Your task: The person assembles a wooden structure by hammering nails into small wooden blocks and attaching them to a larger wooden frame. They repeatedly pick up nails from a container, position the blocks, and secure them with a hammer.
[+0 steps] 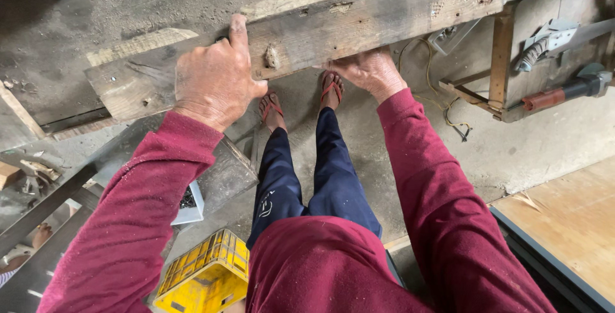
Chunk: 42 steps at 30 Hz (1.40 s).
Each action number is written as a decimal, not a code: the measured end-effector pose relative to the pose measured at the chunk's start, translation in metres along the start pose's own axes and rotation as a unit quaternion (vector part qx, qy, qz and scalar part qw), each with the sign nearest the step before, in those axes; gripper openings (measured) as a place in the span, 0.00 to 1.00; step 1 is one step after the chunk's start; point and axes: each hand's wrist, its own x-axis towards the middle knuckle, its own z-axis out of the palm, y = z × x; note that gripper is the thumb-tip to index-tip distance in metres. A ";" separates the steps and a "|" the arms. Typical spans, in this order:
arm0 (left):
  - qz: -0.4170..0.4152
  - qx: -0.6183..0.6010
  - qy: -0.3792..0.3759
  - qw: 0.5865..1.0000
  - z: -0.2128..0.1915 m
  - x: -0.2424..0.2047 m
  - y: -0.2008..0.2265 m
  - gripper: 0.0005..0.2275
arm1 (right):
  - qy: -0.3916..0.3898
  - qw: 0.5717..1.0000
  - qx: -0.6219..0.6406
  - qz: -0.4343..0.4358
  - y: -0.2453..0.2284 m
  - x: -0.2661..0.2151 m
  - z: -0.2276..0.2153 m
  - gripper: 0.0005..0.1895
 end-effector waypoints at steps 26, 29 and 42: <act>0.029 0.043 0.052 0.997 0.006 -0.003 -0.003 0.48 | 0.012 0.978 -0.193 -0.077 0.016 -0.003 0.015 0.37; 0.013 0.024 -0.004 1.000 0.002 0.001 -0.007 0.46 | -0.033 0.960 -0.245 -0.134 0.017 -0.003 0.013 0.20; 0.015 0.027 0.048 0.998 0.011 -0.003 -0.004 0.48 | -0.041 0.998 0.023 0.048 -0.004 0.000 -0.004 0.31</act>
